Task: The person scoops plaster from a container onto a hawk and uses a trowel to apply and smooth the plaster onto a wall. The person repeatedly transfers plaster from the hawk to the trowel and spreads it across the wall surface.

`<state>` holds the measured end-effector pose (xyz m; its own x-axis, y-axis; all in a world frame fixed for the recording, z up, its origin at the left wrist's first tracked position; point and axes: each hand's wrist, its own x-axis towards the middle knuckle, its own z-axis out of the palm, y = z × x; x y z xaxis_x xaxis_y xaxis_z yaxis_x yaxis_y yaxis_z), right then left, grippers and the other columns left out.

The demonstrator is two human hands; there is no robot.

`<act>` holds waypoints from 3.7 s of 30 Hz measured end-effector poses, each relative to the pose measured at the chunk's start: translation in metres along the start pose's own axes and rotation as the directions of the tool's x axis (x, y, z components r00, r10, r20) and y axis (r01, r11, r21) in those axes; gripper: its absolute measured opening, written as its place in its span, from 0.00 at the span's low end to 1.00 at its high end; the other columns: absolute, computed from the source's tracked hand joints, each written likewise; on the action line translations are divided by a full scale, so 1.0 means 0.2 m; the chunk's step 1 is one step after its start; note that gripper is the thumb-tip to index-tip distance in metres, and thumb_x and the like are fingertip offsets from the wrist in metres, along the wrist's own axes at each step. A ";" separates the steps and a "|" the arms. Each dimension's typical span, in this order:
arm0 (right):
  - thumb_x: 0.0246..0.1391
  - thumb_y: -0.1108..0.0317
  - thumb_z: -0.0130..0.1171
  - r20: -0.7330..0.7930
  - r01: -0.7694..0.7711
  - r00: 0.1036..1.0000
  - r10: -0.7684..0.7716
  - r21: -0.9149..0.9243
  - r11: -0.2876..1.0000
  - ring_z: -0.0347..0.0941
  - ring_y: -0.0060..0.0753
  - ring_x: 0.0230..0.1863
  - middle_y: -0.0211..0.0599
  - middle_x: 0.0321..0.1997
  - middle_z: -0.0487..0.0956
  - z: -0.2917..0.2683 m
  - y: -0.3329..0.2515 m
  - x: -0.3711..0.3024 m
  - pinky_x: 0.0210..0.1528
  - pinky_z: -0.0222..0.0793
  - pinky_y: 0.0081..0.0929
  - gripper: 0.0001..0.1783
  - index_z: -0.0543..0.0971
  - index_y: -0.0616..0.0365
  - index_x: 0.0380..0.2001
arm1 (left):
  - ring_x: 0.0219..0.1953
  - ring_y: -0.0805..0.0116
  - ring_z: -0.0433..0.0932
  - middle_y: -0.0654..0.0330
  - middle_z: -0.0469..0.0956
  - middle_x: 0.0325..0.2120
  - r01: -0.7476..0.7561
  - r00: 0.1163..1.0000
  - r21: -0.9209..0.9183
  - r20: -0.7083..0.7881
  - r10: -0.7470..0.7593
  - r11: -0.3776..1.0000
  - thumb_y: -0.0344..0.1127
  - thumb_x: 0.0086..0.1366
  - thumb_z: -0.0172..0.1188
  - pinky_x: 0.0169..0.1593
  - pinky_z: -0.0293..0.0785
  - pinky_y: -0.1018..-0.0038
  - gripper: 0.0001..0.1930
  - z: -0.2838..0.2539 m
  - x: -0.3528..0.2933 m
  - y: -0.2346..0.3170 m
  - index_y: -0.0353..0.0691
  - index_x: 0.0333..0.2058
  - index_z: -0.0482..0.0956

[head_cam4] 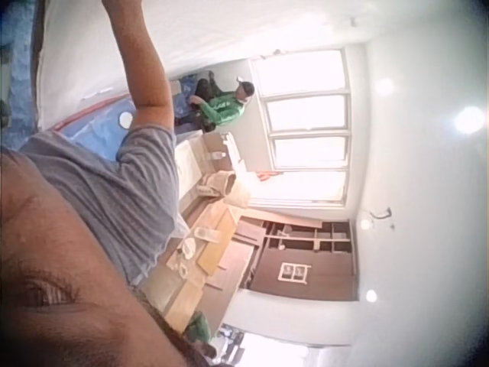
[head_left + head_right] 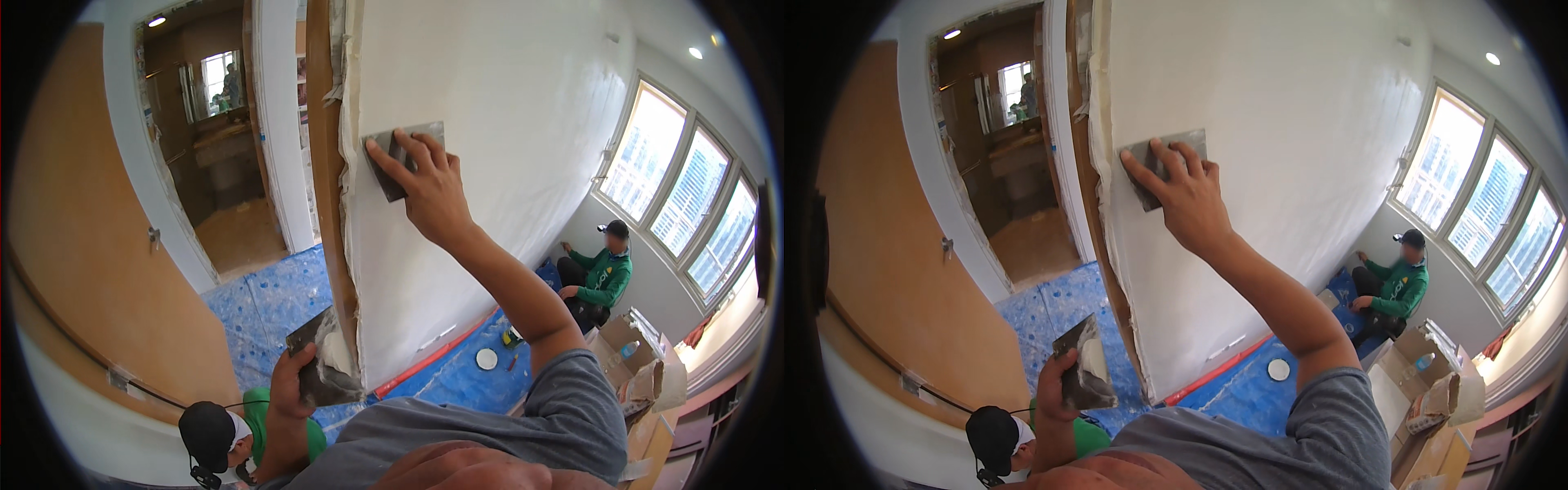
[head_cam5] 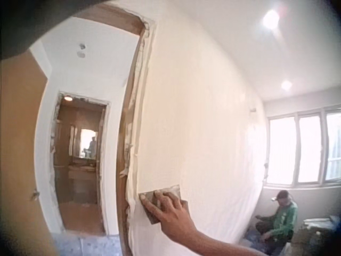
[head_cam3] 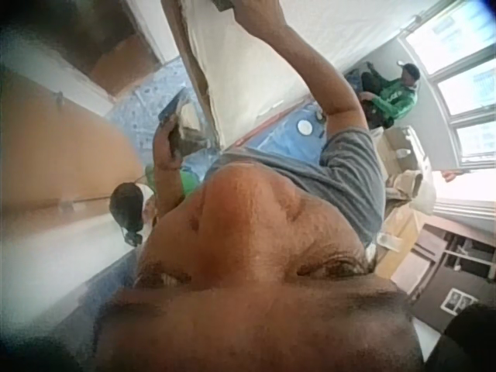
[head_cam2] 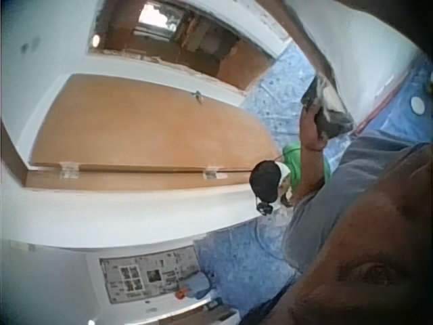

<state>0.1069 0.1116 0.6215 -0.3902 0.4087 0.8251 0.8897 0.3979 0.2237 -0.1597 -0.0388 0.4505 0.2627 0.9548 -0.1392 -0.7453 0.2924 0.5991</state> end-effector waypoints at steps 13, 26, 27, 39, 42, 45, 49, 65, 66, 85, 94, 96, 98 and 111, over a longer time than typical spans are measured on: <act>0.68 0.76 0.37 -0.381 0.065 0.923 -0.046 0.037 0.997 0.71 0.52 0.63 0.46 0.64 0.74 -0.90 0.54 1.29 0.66 0.68 0.44 0.25 0.72 0.49 0.64 | 0.44 0.59 0.84 0.54 0.82 0.46 -0.130 0.988 -0.047 -0.088 0.126 0.990 0.33 0.70 0.56 0.47 0.83 0.60 0.17 0.01 -0.12 -0.10 0.35 0.55 0.74; 0.58 0.85 0.39 -0.274 0.172 0.946 -0.172 -0.026 0.985 0.73 0.48 0.59 0.45 0.58 0.77 -0.87 0.54 1.42 0.61 0.69 0.40 0.31 0.76 0.52 0.60 | 0.51 0.57 0.82 0.53 0.80 0.50 -0.210 0.978 -0.211 -0.056 0.203 0.955 0.32 0.68 0.55 0.58 0.78 0.56 0.19 0.05 -0.03 -0.20 0.35 0.56 0.74; 0.57 0.85 0.39 -0.251 0.174 0.953 -0.172 -0.012 0.985 0.73 0.47 0.58 0.45 0.58 0.77 -0.88 0.51 1.33 0.60 0.69 0.39 0.31 0.76 0.53 0.60 | 0.51 0.57 0.81 0.53 0.80 0.50 -0.224 0.975 -0.202 -0.043 0.219 0.954 0.32 0.68 0.55 0.58 0.77 0.56 0.19 0.07 0.00 -0.20 0.35 0.57 0.73; 0.47 0.86 0.50 -0.082 0.160 0.984 -0.159 0.006 0.987 0.67 0.41 0.63 0.33 0.61 0.73 -0.27 0.33 0.38 0.62 0.60 0.50 0.40 0.75 0.37 0.62 | 0.55 0.60 0.78 0.57 0.78 0.54 -0.346 0.930 -0.139 0.080 0.359 0.928 0.36 0.73 0.55 0.61 0.74 0.59 0.21 0.38 0.19 -0.10 0.37 0.61 0.70; 0.49 0.85 0.50 0.045 0.140 0.989 -0.141 0.024 0.990 0.65 0.44 0.65 0.36 0.64 0.70 -0.18 0.26 0.16 0.62 0.59 0.52 0.40 0.72 0.37 0.65 | 0.54 0.61 0.79 0.57 0.78 0.53 -0.365 0.920 -0.170 0.087 0.383 0.915 0.38 0.73 0.54 0.60 0.74 0.59 0.21 0.48 0.23 -0.09 0.37 0.62 0.69; 0.48 0.86 0.52 0.092 0.175 0.981 -0.174 -0.005 0.985 0.68 0.43 0.64 0.36 0.63 0.72 -0.15 0.19 -0.02 0.62 0.60 0.42 0.40 0.73 0.36 0.64 | 0.52 0.61 0.80 0.58 0.78 0.52 -0.410 0.901 -0.161 0.086 0.426 0.898 0.39 0.73 0.54 0.55 0.78 0.60 0.22 0.60 0.29 -0.09 0.38 0.62 0.68; 0.56 0.83 0.51 0.337 -0.012 0.934 -0.119 0.363 0.932 0.73 0.42 0.60 0.41 0.60 0.75 -0.29 0.21 -0.14 0.62 0.64 0.38 0.35 0.71 0.42 0.66 | 0.44 0.66 0.83 0.61 0.80 0.48 -0.418 0.895 -0.087 0.134 0.426 0.904 0.42 0.73 0.55 0.33 0.79 0.69 0.20 0.71 0.33 -0.09 0.42 0.59 0.69; 0.47 0.78 0.62 -0.194 0.511 0.848 -0.492 0.542 0.667 0.77 0.45 0.54 0.41 0.55 0.79 -0.36 0.28 -0.22 0.50 0.74 0.40 0.30 0.81 0.43 0.56 | 0.35 0.67 0.85 0.61 0.83 0.37 -0.227 0.943 -0.152 0.213 0.257 0.962 0.42 0.72 0.54 0.26 0.80 0.70 0.15 0.87 0.24 -0.02 0.42 0.53 0.73; 0.48 0.77 0.62 -0.110 0.511 0.841 -0.530 0.485 0.710 0.77 0.43 0.55 0.38 0.54 0.79 -0.40 0.33 -0.19 0.52 0.73 0.40 0.30 0.81 0.41 0.56 | 0.34 0.67 0.85 0.60 0.83 0.38 -0.248 0.935 -0.139 0.226 0.274 0.959 0.41 0.72 0.54 0.26 0.80 0.69 0.15 0.86 0.25 -0.01 0.42 0.53 0.73; 0.43 0.75 0.64 0.193 0.629 0.712 -0.675 0.250 0.736 0.75 0.26 0.54 0.18 0.48 0.81 -0.73 0.31 0.03 0.58 0.64 0.39 0.28 0.85 0.30 0.48 | 0.52 0.69 0.78 0.58 0.79 0.48 -0.592 0.780 0.020 0.266 0.567 0.806 0.32 0.72 0.55 0.55 0.76 0.69 0.17 0.91 0.28 -0.01 0.34 0.57 0.71; 0.49 0.84 0.51 0.106 0.530 0.823 -0.558 0.213 0.821 0.75 0.28 0.54 0.26 0.50 0.81 -0.77 0.51 0.37 0.59 0.64 0.38 0.31 0.83 0.39 0.51 | 0.55 0.65 0.76 0.57 0.76 0.53 -0.726 0.685 0.022 0.101 0.721 0.687 0.31 0.71 0.55 0.59 0.75 0.65 0.20 0.76 0.26 0.13 0.35 0.60 0.68; 0.52 0.83 0.50 -0.144 0.409 0.908 -0.393 0.111 0.906 0.75 0.31 0.55 0.30 0.53 0.79 -0.75 0.58 0.59 0.55 0.66 0.40 0.32 0.80 0.39 0.57 | 0.55 0.63 0.77 0.57 0.76 0.53 -0.736 0.676 0.044 0.081 0.732 0.675 0.32 0.71 0.56 0.57 0.76 0.64 0.21 0.70 0.26 0.15 0.36 0.60 0.68; 0.51 0.83 0.53 -0.236 0.267 0.942 -0.240 0.089 0.960 0.73 0.38 0.59 0.34 0.57 0.77 -0.78 0.61 0.85 0.57 0.66 0.41 0.35 0.76 0.40 0.61 | 0.54 0.63 0.77 0.57 0.76 0.53 -0.732 0.681 0.060 0.064 0.729 0.679 0.33 0.71 0.56 0.57 0.76 0.64 0.21 0.68 0.24 0.15 0.36 0.60 0.68; 0.59 0.76 0.43 -0.426 0.139 0.876 -0.225 -0.225 0.964 0.74 0.46 0.58 0.39 0.58 0.77 -0.86 0.44 1.50 0.56 0.71 0.47 0.28 0.75 0.47 0.61 | 0.49 0.65 0.80 0.58 0.78 0.48 -0.772 0.631 0.107 0.016 0.776 0.626 0.33 0.71 0.56 0.52 0.79 0.65 0.18 0.58 0.14 0.16 0.36 0.57 0.70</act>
<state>0.1082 0.1284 0.9778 -0.4414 -0.0819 0.8936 0.8572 0.2559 0.4469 -0.1050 -0.0088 0.5576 -0.4028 0.8284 0.3893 -0.6039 -0.5601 0.5671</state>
